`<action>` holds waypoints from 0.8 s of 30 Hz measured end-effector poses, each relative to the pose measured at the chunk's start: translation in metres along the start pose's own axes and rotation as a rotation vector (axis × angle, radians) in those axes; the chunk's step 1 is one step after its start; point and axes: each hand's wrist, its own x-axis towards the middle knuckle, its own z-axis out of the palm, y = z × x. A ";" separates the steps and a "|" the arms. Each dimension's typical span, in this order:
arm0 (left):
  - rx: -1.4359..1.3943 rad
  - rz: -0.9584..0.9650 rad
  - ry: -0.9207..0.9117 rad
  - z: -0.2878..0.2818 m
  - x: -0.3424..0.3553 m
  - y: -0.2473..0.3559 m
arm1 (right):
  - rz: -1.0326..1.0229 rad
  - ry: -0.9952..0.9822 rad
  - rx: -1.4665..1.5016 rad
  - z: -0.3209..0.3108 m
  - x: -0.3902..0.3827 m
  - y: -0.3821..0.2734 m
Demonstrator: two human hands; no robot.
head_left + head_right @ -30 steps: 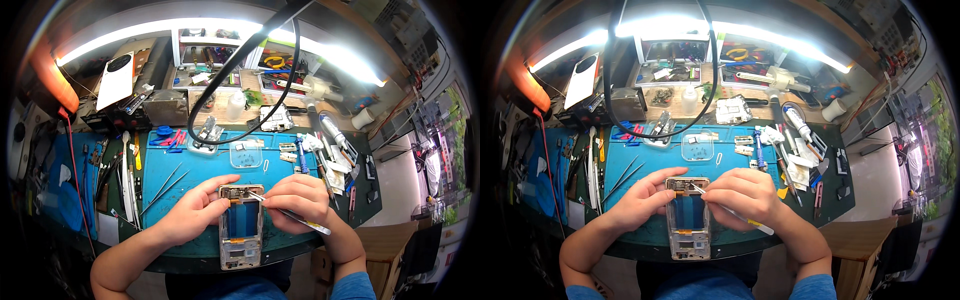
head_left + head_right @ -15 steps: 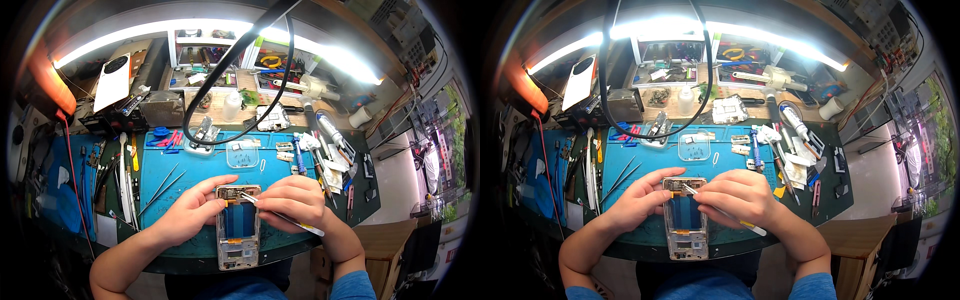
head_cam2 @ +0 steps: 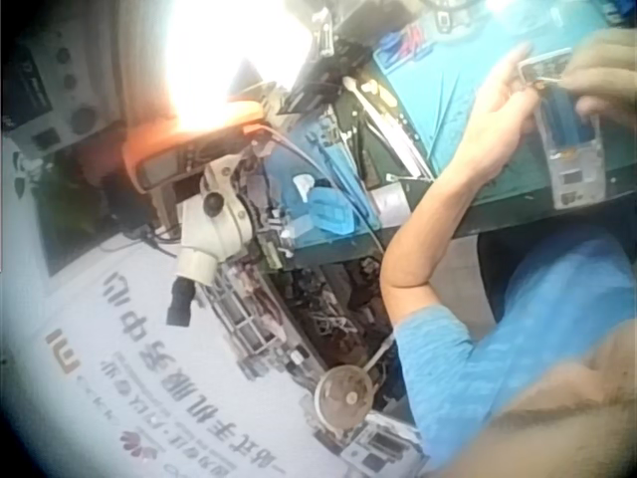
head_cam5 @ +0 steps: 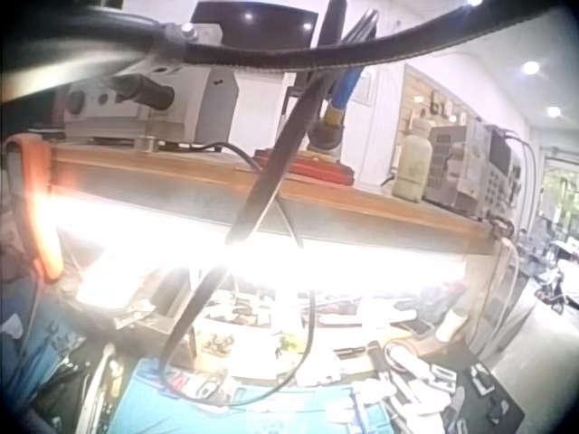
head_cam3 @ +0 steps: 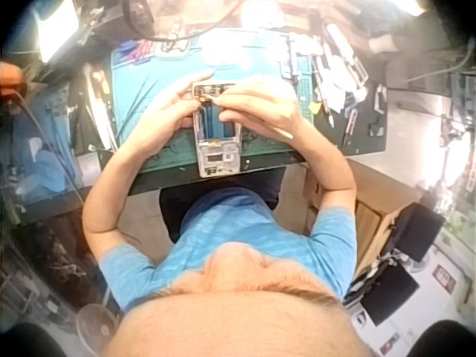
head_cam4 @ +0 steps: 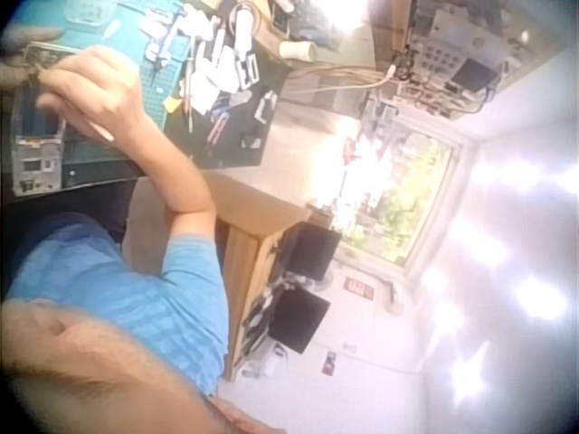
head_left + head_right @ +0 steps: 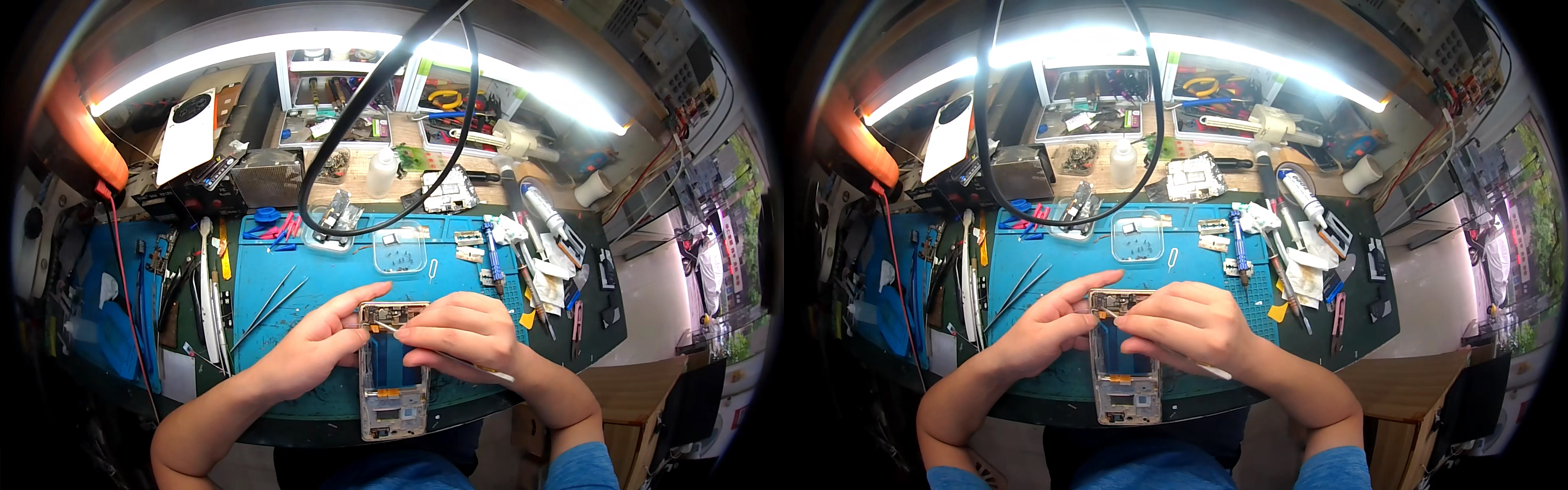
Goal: The person uses tweezers to carefully remove a small component from the internal circuitry of a disassembled smartphone. After removing the component, the person places the phone on a nearby table and sorts through several small plastic bags containing spare parts.
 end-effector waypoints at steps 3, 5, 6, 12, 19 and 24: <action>0.142 -0.034 -0.012 -0.001 -0.001 0.006 | 0.016 -0.018 0.008 0.001 -0.002 0.002; 0.072 -0.015 -0.023 0.001 -0.002 0.006 | 0.017 -0.023 0.011 0.002 -0.002 0.002; 0.038 -0.006 -0.028 0.002 -0.001 0.006 | 0.017 -0.026 0.013 0.002 -0.001 0.003; 0.008 0.009 -0.026 0.003 0.001 0.002 | 0.027 -0.043 0.003 0.002 0.000 0.001; 0.010 -0.016 0.013 0.003 0.001 0.001 | 0.010 -0.057 0.025 0.002 -0.002 0.006; 0.041 -0.020 0.017 0.003 0.000 0.003 | -0.017 -0.062 0.023 0.000 -0.002 0.008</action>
